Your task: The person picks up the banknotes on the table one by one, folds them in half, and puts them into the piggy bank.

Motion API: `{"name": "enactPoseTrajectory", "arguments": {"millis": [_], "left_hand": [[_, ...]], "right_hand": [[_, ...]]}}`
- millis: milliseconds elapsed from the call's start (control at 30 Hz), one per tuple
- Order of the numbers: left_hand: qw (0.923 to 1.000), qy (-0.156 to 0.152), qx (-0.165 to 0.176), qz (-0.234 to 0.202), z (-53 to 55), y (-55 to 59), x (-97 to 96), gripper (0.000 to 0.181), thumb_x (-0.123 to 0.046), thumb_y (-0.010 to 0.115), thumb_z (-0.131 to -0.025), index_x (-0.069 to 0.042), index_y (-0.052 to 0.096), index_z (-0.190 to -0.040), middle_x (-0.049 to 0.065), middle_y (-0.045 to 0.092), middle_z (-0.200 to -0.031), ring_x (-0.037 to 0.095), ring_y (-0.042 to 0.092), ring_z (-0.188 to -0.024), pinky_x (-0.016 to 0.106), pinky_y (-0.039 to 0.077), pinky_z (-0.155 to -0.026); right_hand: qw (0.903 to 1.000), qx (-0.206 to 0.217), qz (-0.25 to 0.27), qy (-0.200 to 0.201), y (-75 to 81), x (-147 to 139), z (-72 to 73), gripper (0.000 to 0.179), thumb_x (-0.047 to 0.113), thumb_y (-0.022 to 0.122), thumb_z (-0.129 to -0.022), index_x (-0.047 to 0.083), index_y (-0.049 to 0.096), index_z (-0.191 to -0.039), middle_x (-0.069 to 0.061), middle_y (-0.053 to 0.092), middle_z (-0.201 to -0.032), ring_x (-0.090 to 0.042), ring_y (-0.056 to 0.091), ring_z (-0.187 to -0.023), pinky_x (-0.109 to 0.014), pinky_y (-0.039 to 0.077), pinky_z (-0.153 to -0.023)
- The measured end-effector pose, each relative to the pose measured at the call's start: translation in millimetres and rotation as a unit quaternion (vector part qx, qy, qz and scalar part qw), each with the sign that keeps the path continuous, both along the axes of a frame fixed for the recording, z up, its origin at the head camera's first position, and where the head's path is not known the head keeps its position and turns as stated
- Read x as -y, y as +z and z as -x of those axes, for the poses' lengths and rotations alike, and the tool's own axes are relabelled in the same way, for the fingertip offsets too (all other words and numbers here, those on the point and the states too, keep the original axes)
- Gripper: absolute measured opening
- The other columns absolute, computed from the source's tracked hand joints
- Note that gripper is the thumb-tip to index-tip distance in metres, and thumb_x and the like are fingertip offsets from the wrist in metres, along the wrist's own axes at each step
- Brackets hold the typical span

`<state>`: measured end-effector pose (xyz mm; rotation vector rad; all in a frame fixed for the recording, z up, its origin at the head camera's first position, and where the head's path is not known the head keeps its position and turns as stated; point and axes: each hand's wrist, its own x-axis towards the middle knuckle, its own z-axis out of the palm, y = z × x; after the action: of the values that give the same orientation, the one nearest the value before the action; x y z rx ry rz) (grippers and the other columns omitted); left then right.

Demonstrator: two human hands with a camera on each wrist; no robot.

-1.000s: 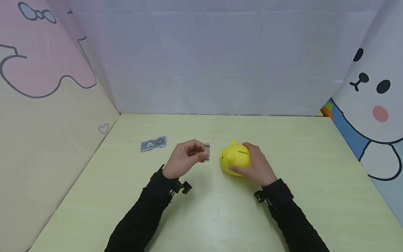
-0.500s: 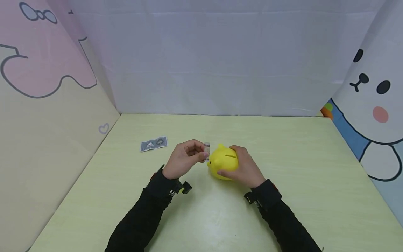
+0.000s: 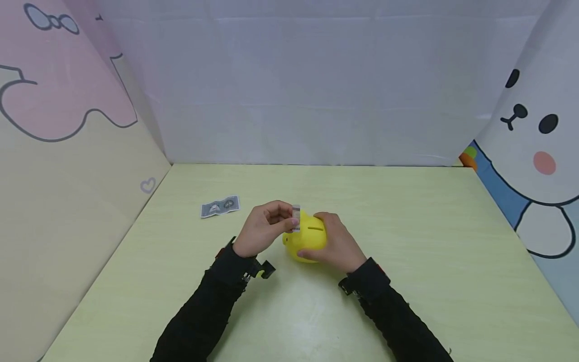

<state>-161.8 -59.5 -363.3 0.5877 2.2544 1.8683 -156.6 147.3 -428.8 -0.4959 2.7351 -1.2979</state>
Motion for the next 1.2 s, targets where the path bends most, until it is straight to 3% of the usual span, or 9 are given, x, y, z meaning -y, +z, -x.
{"name": "enactPoseTrajectory", "arguments": {"millis": [267, 900, 1200], "left_hand": [[1.0000, -0.004, -0.002, -0.005, 1.5, -2.3, -1.7, 0.013, -0.006, 0.066, -0.092, -0.001, 0.066, -0.104, 0.019, 0.068, -0.097, 0.009, 0.064, -0.076, 0.023, 0.053, -0.071], [0.9967, -0.016, -0.031, 0.074, 1.5, -4.7, -2.1, 0.012, -0.008, 0.067, -0.092, -0.004, 0.067, -0.103, 0.014, 0.069, -0.099, 0.016, 0.064, -0.087, 0.022, 0.053, -0.078], [0.9914, -0.020, -0.076, 0.105, 1.0, -7.7, -1.4, 0.010, -0.008, 0.065, -0.094, -0.003, 0.064, -0.103, 0.013, 0.069, -0.099, 0.023, 0.067, -0.089, 0.024, 0.054, -0.081]], "right_hand": [[0.9996, -0.016, 0.009, 0.020, -0.3, 9, -3.1, 0.088, 0.042, 0.087, -0.072, 0.006, 0.040, -0.137, -0.015, 0.046, -0.128, -0.023, 0.050, -0.096, -0.033, 0.048, -0.078], [0.9965, -0.052, 0.031, 0.057, -2.5, 21, -8.9, 0.086, 0.037, 0.089, -0.070, 0.012, 0.041, -0.138, -0.011, 0.048, -0.125, -0.019, 0.048, -0.099, -0.029, 0.049, -0.078], [0.9960, -0.053, 0.031, 0.065, -0.3, 22, -9.5, 0.086, 0.030, 0.088, -0.072, 0.009, 0.040, -0.140, -0.012, 0.046, -0.130, -0.019, 0.047, -0.101, -0.030, 0.049, -0.079]]}}
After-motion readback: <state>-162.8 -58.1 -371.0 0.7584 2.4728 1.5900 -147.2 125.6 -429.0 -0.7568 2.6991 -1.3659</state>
